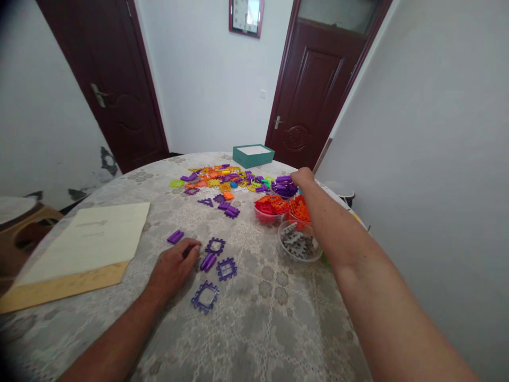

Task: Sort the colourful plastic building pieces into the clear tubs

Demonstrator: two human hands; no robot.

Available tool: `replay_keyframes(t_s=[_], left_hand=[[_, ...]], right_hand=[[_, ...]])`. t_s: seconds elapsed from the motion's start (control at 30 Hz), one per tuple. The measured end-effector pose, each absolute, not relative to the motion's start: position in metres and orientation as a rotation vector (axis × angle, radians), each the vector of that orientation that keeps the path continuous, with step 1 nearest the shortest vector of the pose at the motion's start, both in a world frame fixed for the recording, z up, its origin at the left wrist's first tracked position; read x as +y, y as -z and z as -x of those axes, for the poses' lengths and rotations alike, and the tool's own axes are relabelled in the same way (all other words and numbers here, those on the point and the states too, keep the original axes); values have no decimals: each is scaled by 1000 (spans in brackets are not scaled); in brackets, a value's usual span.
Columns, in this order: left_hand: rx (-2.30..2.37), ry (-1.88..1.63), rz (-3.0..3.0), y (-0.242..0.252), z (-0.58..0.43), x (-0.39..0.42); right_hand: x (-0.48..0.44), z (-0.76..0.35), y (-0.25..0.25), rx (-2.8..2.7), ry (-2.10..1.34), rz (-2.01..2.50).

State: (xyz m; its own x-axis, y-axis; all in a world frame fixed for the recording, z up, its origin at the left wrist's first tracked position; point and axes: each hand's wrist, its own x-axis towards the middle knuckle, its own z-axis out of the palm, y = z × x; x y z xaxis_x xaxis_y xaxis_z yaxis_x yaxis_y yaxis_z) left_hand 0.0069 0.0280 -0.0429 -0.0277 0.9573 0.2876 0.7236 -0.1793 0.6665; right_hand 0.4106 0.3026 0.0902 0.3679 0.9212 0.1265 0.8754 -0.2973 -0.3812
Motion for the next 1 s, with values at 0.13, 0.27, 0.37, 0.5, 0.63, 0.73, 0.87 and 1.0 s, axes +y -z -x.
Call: replay_keyframes(t_s=[0.13,0.27,0.37,0.5,0.63,0.73,0.87,1.0], left_hand=[[1773,-1025,-1941,42,-8,28],[1771,-1029,-1945,43,-8,28],[1778,-1025,-1943,46,-8,29],[1782,-1018,-1944,48,-7,30],[1782,-1014,-1941,48,-8,30],[1780,-1019,-1938,47,-9,30],[1788,-1013,-1941,45,-9,30],[1787,-1011,-1935,44,-10,29]], right_hand=[[302,-410,-89,-1571,-194,2325],[299,-408,-87,-1599,-224,2356],[297,-404,-85,-1649,-212,2343],[291,-397,-79,-1698,-203,2311],[285,-390,-76,-1747,-204,2293],[284,-387,-78,-1790,-209,2305],[284,-385,-82,-1837,-173,2338],[282,-383,-82,-1870,-129,2361]])
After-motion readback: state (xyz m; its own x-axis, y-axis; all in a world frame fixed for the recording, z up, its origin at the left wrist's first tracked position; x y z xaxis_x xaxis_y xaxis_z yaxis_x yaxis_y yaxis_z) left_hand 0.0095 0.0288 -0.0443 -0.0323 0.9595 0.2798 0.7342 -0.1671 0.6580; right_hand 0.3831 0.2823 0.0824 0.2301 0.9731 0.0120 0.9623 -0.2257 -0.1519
